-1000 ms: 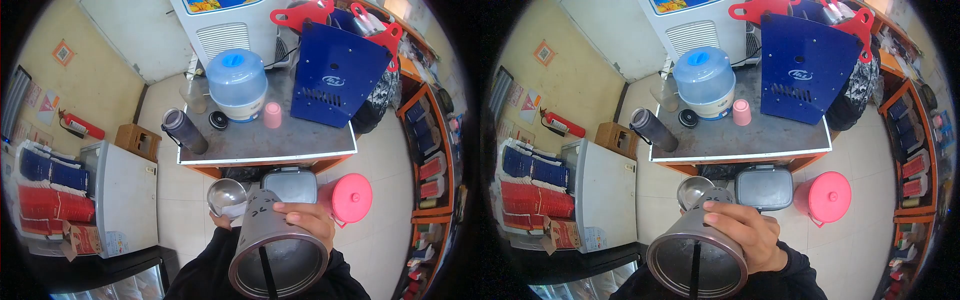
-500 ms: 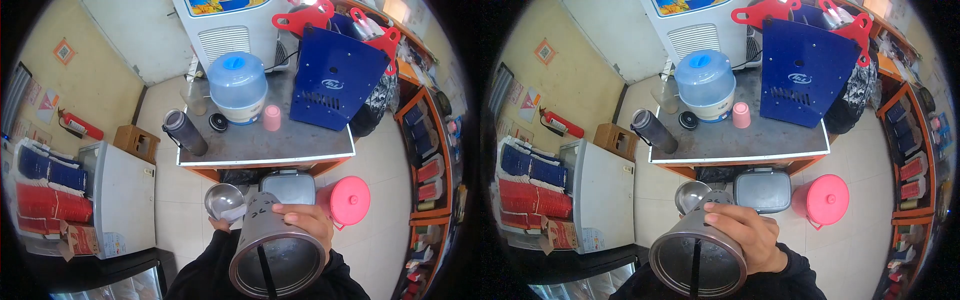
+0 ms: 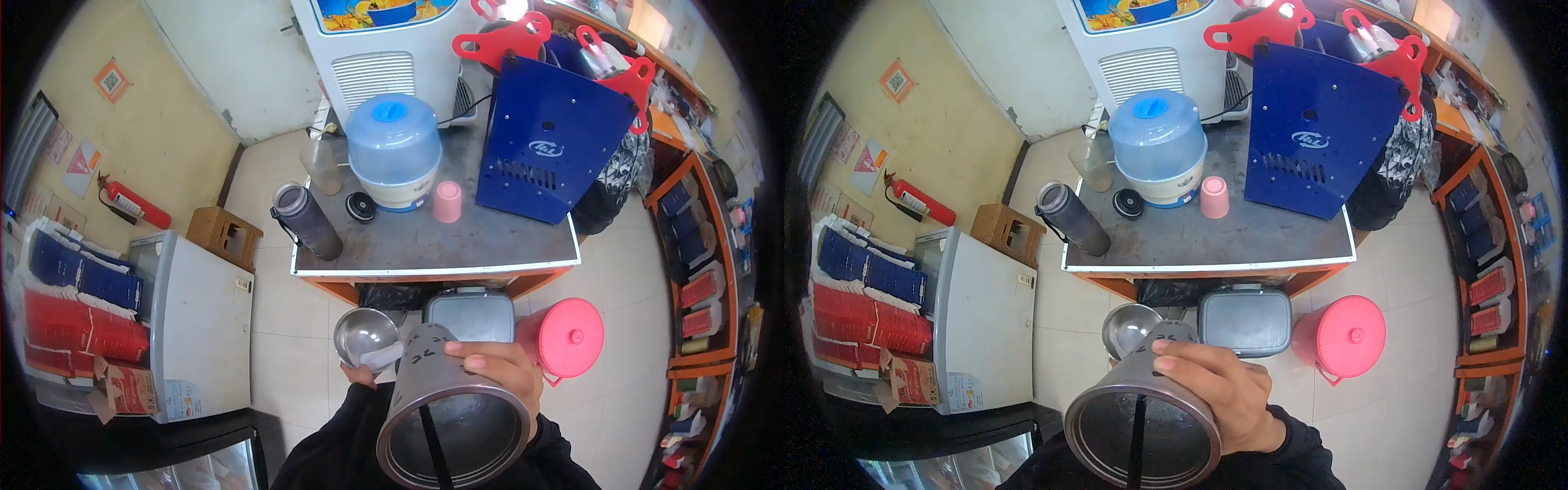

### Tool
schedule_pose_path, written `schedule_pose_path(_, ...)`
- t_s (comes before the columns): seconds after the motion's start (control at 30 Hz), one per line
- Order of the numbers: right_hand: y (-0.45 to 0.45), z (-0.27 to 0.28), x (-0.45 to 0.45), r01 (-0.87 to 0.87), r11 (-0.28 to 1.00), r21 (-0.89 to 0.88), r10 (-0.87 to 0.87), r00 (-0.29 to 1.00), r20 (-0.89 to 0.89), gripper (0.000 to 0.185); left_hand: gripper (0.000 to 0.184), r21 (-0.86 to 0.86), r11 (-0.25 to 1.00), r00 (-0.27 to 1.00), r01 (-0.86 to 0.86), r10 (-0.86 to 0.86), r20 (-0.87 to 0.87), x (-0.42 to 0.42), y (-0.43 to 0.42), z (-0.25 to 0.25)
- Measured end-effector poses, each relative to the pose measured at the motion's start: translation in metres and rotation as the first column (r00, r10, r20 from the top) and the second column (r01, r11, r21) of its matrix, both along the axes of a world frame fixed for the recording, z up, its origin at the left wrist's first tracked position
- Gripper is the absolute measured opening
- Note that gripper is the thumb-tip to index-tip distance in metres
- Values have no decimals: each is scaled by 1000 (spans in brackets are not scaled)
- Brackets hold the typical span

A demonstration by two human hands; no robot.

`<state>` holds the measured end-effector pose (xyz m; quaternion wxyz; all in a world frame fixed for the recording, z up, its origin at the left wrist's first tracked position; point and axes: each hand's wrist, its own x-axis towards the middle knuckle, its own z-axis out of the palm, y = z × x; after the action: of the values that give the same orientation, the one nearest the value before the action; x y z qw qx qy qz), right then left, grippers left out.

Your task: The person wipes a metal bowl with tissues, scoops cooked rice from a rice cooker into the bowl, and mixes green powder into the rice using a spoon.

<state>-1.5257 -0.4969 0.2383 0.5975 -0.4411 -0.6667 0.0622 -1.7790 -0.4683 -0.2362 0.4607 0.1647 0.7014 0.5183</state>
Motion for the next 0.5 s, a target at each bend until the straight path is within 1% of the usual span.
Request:
schedule_pose_path(0.13, 0, 0, 1, -24, 1000, -11, 24, 1000, 4, 49, 76, 20, 1000, 1000, -19, 19, 12, -1, -2, -6)
schedule_pose_path(0.17, 1, 0, 1, -24, 1000, -7, 24, 1000, 7, 49, 76, -6, 1000, 999, -29, 30, 21, -1, 0, -7)
schedule_pose_path(0.23, 3, 0, 0, -24, 1000, 1, 24, 1000, 13, 48, 77, -60, 997, 998, -50, 52, 37, 1, -1, 6)
schedule_pose_path(0.33, 5, 1, 0, -24, 1000, -8, 24, 1000, 1, 48, 76, -55, 996, 993, -74, 78, 88, 5, -1, 18)
schedule_pose_path(0.37, 6, 1, -1, -26, 1000, -13, 26, 1000, -3, 48, 76, -44, 996, 994, -75, 78, 82, 5, 1, 20)
schedule_pose_path(0.47, 9, 0, -2, -43, 999, -31, 43, 999, -16, 48, 75, -19, 997, 995, -81, 82, 62, -7, -3, -11)
schedule_pose_path(0.5, 11, 0, -2, -54, 998, -36, 53, 998, -21, 48, 75, -13, 996, 995, -83, 83, 55, -8, -4, -12)
